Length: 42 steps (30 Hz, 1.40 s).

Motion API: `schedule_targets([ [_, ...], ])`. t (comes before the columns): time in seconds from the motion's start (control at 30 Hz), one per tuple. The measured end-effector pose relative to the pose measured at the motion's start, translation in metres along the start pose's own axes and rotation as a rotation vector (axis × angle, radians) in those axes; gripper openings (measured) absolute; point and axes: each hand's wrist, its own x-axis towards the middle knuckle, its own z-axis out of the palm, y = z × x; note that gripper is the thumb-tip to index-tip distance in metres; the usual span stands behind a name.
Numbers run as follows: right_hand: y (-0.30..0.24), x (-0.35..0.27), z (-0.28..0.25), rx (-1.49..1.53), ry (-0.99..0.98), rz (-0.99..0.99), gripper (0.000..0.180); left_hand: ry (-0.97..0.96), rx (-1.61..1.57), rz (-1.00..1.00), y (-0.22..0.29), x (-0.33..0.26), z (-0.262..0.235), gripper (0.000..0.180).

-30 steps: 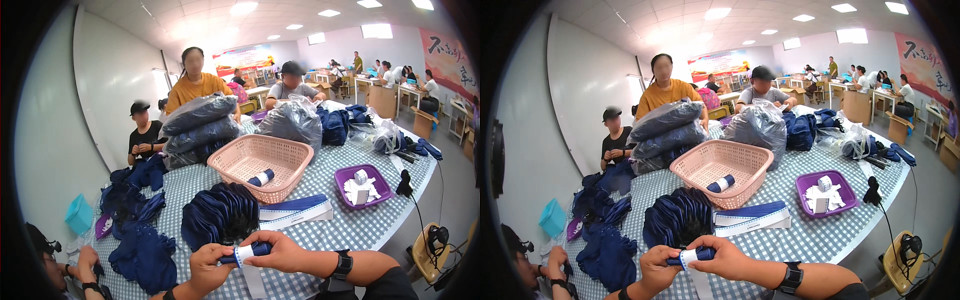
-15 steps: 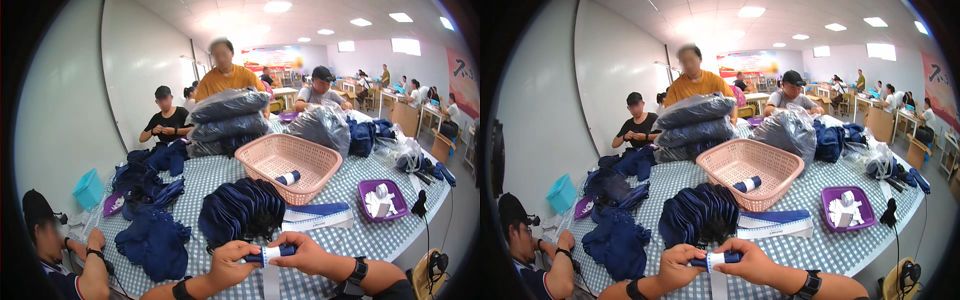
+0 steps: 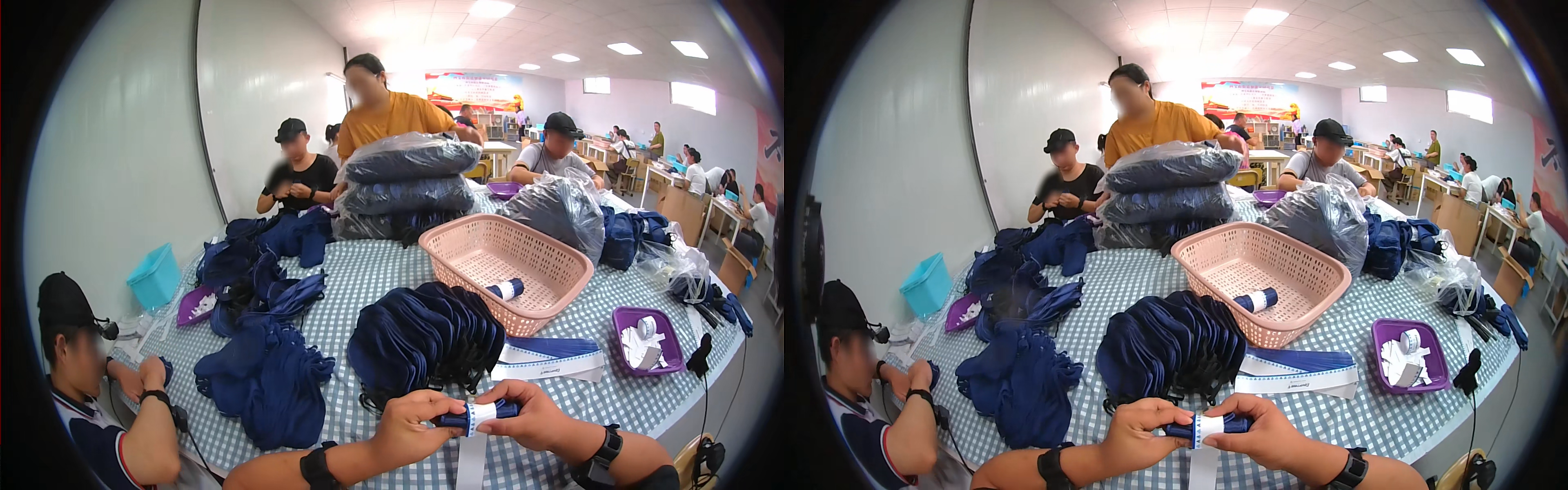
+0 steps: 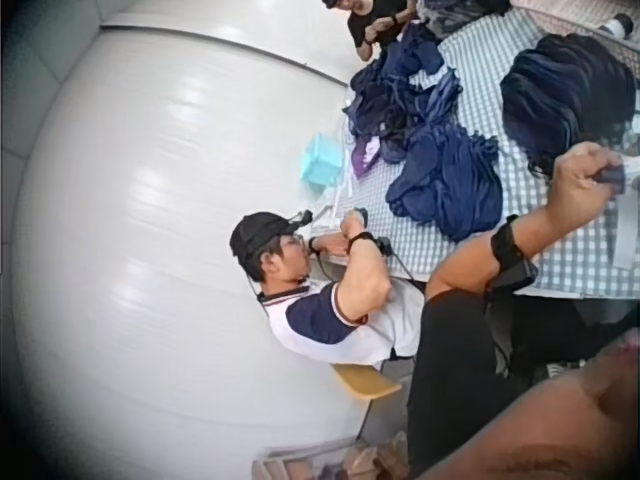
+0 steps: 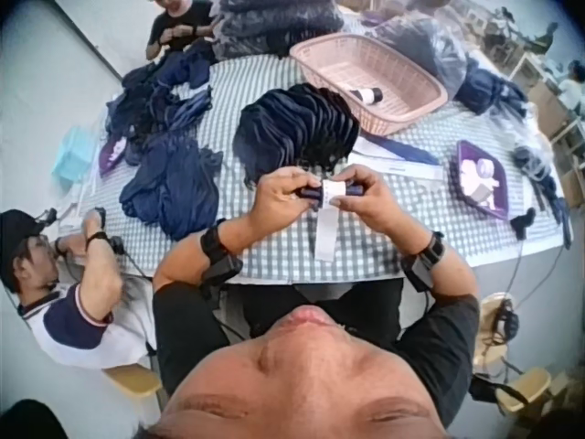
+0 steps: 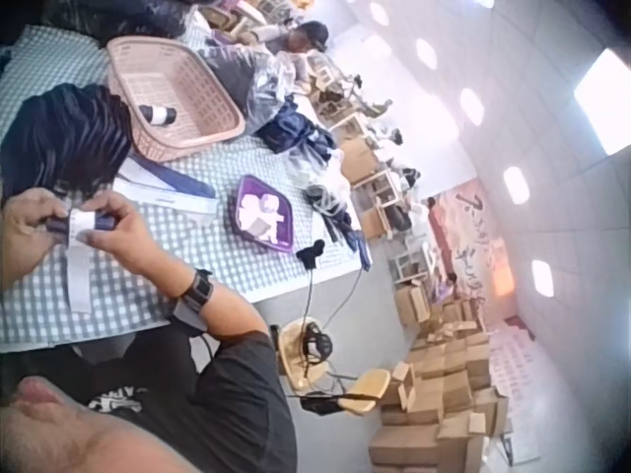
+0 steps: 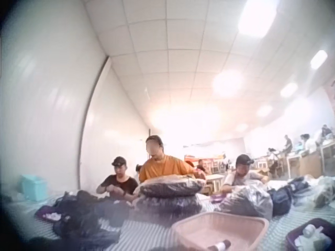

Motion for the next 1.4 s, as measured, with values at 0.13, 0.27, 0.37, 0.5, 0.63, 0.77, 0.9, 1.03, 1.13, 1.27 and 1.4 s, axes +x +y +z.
schedule_targets([
  [0.13, 0.007, 0.000, -0.002, 0.053, -0.003, -0.005, 0.033, 0.000, -0.016, -0.018, -0.002, -0.001, 0.000, 0.036],
  [0.27, 0.005, 0.000, 0.002, 0.074, -0.002, -0.002, 0.033, -0.003, -0.004, -0.031, -0.002, -0.003, -0.001, 0.036],
  [0.37, 0.008, 0.000, 0.000, 0.066, 0.000, -0.001, 0.033, -0.010, -0.018, -0.038, -0.004, -0.002, 0.000, 0.034],
  [0.5, 0.005, 0.000, 0.002, 0.075, 0.000, -0.003, 0.032, -0.017, -0.018, -0.051, -0.003, -0.002, -0.001, 0.035],
  [0.63, 0.008, 0.000, -0.002, 0.079, -0.009, 0.007, 0.034, 0.003, -0.032, -0.051, -0.002, -0.004, -0.001, 0.035],
  [0.77, 0.003, -0.002, 0.002, 0.113, 0.002, 0.013, 0.034, 0.004, -0.052, -0.052, -0.001, -0.002, -0.001, 0.035],
  [0.9, 0.000, -0.004, 0.005, 0.079, 0.023, -0.009, 0.036, 0.005, -0.064, -0.071, 0.002, 0.000, -0.002, 0.034],
  [1.03, -0.007, -0.007, 0.013, 0.021, 0.064, -0.032, 0.040, 0.013, -0.105, -0.117, 0.001, -0.001, -0.001, 0.033],
  [1.13, -0.007, -0.007, 0.011, -0.015, 0.057, -0.036, 0.039, 0.024, -0.077, -0.097, 0.002, 0.000, -0.001, 0.033],
  [1.27, -0.006, -0.007, 0.011, -0.060, 0.052, -0.075, 0.035, 0.030, -0.089, -0.078, 0.000, 0.000, -0.001, 0.033],
  [1.4, -0.005, -0.007, 0.011, -0.016, 0.040, -0.082, 0.034, 0.033, -0.064, -0.085, 0.002, -0.001, -0.001, 0.033],
])
